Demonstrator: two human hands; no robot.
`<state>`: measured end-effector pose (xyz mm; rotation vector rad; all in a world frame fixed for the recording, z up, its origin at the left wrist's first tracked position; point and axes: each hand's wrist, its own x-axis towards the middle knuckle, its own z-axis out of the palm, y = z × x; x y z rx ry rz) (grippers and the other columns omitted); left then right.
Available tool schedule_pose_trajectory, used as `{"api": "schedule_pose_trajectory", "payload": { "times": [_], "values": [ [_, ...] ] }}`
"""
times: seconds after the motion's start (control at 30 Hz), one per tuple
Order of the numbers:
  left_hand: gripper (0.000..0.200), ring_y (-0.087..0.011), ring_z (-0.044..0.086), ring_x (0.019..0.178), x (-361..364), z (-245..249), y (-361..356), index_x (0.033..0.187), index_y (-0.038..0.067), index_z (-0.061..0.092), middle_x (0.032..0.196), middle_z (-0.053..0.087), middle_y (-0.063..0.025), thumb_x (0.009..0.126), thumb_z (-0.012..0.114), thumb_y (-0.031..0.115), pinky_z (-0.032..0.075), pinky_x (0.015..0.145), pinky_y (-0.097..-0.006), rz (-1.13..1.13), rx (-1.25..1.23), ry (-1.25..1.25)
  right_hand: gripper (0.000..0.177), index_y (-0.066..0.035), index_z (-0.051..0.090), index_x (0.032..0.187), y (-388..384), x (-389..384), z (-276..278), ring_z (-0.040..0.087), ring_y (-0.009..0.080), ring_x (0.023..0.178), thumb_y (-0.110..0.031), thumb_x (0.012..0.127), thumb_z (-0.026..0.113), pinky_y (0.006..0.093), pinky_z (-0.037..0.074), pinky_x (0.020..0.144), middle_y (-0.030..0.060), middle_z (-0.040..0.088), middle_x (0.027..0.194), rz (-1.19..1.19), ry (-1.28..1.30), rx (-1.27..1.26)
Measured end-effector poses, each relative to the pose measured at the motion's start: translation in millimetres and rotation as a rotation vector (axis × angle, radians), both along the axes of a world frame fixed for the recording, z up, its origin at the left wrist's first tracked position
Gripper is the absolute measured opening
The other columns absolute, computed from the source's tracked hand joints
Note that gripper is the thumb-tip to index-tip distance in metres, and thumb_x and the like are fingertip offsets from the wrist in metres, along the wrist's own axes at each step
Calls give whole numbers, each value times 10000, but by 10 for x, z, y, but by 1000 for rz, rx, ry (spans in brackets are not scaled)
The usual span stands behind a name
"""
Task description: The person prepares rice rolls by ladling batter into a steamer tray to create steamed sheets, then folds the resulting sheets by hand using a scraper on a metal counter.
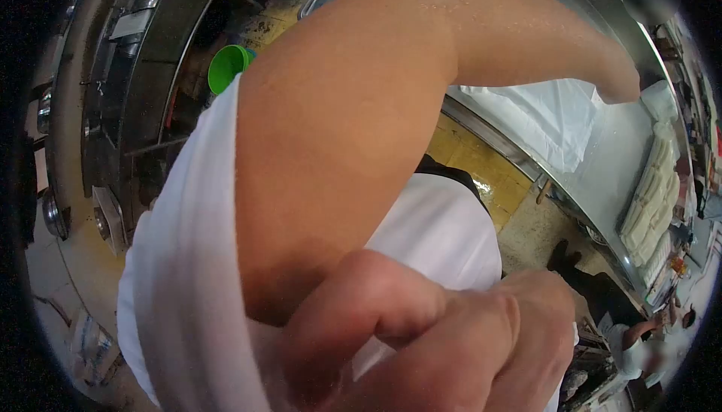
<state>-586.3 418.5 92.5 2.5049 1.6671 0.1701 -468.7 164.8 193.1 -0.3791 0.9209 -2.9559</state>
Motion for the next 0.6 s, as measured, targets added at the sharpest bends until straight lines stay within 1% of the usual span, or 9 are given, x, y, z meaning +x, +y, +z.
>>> {"api": "schedule_pose_trajectory", "payload": {
  "times": [0.13, 0.43, 0.6],
  "values": [
    [303, -360, 687, 1009, -132, 64, -277, 1055, 60, 761, 1101, 730, -152, 769, 661, 74, 549, 782, -521, 13, -11, -3, 217, 69, 706, 1038, -46, -131, -68, 626, 248, 967, 45, 835, 633, 351, 452, 876, 182, 690, 1085, 16, 34, -6],
    [300, -363, 688, 1007, -346, 251, -413, 1055, 55, 760, 1098, 730, -158, 774, 656, 72, 549, 784, -519, 9, -7, 41, 225, 69, 707, 1041, -42, -420, -130, 621, 249, 975, 52, 834, 622, 350, 450, 876, 184, 689, 1090, 21, 165, 10],
    [299, -364, 688, 1006, -238, 150, -362, 1055, 52, 759, 1097, 730, -162, 776, 653, 71, 549, 786, -518, -25, -33, 38, 229, 69, 707, 1043, -58, -463, -193, 618, 250, 980, 55, 833, 617, 350, 449, 876, 185, 688, 1093, -9, 208, -7]
  ]
}}
